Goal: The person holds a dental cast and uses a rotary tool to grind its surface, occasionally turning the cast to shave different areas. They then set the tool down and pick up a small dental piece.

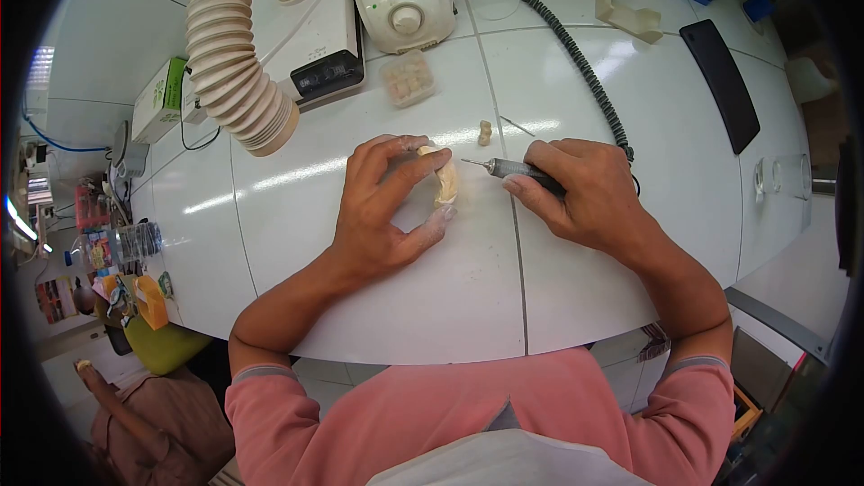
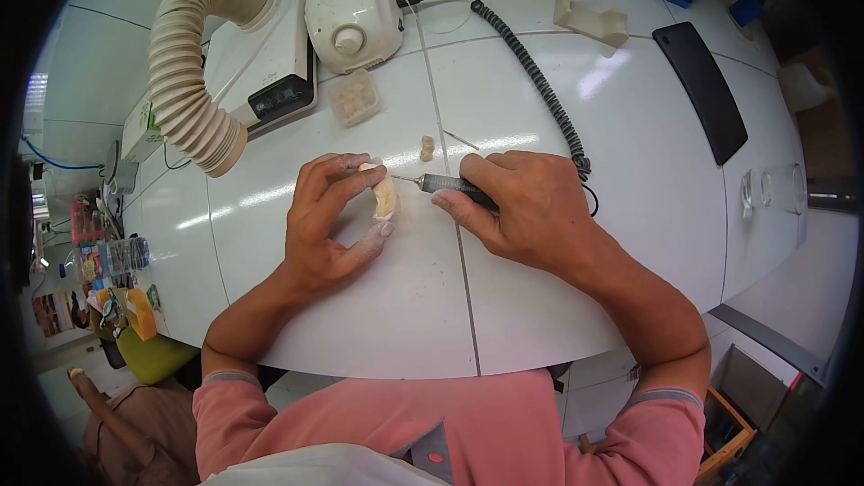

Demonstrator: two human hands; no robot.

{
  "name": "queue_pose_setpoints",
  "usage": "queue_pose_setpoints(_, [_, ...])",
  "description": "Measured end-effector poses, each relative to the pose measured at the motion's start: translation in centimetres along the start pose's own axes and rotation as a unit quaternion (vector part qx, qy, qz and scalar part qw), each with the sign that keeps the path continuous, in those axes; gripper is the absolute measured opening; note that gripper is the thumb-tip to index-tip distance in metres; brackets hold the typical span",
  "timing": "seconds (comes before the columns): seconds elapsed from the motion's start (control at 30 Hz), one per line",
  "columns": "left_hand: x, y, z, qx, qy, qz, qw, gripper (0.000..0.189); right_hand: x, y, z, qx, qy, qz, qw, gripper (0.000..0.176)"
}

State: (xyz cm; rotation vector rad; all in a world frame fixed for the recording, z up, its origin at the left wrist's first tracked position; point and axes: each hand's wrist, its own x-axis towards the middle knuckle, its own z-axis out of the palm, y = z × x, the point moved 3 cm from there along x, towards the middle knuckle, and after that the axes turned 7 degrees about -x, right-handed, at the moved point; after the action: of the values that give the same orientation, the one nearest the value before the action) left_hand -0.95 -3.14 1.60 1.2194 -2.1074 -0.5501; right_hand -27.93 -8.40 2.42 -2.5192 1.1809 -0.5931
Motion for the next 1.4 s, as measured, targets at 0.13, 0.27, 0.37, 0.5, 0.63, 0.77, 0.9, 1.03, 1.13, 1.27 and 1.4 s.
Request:
queue_pose_setpoints(0.13, [-0.3,0.0,0.1,-0.058,0.000,-0.016,0.998,0.067,0.0,0.0,0.1,-0.005,0.000,-0.001,1.000,0.036])
queue_pose_setpoints(0.27, [-0.4,-0.3,0.2,-0.104,-0.001,-0.023,0.994,0.067,0.0,-0.1,0.0,-0.006,-0.001,-0.014,1.000,0.036])
queue_pose_setpoints(0.37, [-0.6,-0.4,0.4,-0.137,-0.007,-0.023,0.990,0.066,0.0,-0.2,0.1,-0.015,-0.009,-0.039,0.999,0.036])
queue_pose_setpoints(0.5, [-0.2,-0.2,0.1,-0.126,-0.007,-0.020,0.992,0.071,-0.2,-0.5,0.1,-0.024,-0.019,-0.054,0.998,0.036])
queue_pose_setpoints(0.63, [-0.4,-0.5,0.1,-0.133,0.004,-0.020,0.991,0.079,-0.3,-0.8,0.2,-0.043,-0.035,-0.057,0.997,0.036])
queue_pose_setpoints(0.77, [-0.8,-1.0,0.3,-0.146,-0.004,-0.024,0.989,0.083,-0.4,-1.1,0.1,-0.058,-0.056,-0.058,0.995,0.036])
queue_pose_setpoints(0.9, [-0.8,-1.1,0.2,-0.156,-0.012,-0.009,0.988,0.084,-0.4,-1.4,0.0,-0.061,-0.069,-0.055,0.994,0.036])
queue_pose_setpoints(1.03, [-0.9,-1.4,0.4,-0.166,0.003,0.023,0.986,0.083,-0.4,-1.5,0.0,-0.059,-0.070,-0.055,0.994,0.035])
queue_pose_setpoints(1.13, [-0.7,-1.2,0.2,-0.153,-0.008,0.022,0.988,0.083,-0.3,-1.3,0.0,-0.048,-0.073,-0.044,0.995,0.035])
queue_pose_setpoints(1.27, [-1.0,-1.7,0.7,-0.192,-0.006,0.003,0.981,0.087,-0.2,-1.2,0.0,-0.036,-0.063,-0.033,0.997,0.035])
queue_pose_setpoints(1.4, [-1.1,-1.9,0.7,-0.200,-0.013,-0.006,0.980,0.088,-0.2,-1.1,0.0,-0.034,-0.057,-0.030,0.997,0.037])
